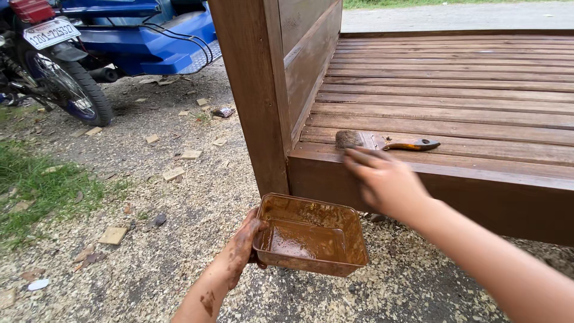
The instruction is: The person applies a brown wood stain to a slatted wooden bench using a cloth. They repeatedly dip the cloth into a plastic container of stain and wipe the side frame and slatted top surface. The person moves between sections of the bench, refills the container from a larger can, and continues applying the stain.
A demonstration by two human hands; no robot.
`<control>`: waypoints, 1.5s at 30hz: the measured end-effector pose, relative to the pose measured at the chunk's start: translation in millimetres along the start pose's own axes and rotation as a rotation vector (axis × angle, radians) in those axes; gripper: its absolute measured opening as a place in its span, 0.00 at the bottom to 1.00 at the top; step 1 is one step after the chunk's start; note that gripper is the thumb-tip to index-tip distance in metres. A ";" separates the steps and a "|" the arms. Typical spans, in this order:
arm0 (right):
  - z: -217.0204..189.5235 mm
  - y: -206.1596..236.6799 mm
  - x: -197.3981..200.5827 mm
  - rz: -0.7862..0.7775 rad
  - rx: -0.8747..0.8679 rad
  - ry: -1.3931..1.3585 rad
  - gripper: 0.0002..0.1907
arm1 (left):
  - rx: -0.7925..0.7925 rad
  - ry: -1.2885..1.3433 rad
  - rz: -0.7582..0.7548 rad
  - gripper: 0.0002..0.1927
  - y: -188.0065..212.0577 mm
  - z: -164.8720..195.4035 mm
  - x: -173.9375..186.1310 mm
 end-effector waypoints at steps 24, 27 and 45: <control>-62.8 -58.0 -89.8 0.303 0.038 -0.134 0.20 | -0.017 0.028 0.003 0.37 -11.8 -11.6 32.4; -78.3 -52.7 -102.0 0.430 0.084 0.044 0.19 | -0.079 0.142 -0.024 0.41 -21.9 -23.6 47.0; -83.6 -37.7 -121.4 0.474 0.241 0.303 0.10 | 0.031 0.130 0.075 0.35 -60.7 -57.2 74.7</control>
Point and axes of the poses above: each hand's wrist, its own y-axis away from the middle knuckle, its own x-axis out of the back of the hand, z = x × y, the point moved 2 cm from there along -y, towards the middle knuckle, and after that the axes turned 11 degrees about z, right-handed, at the moved point
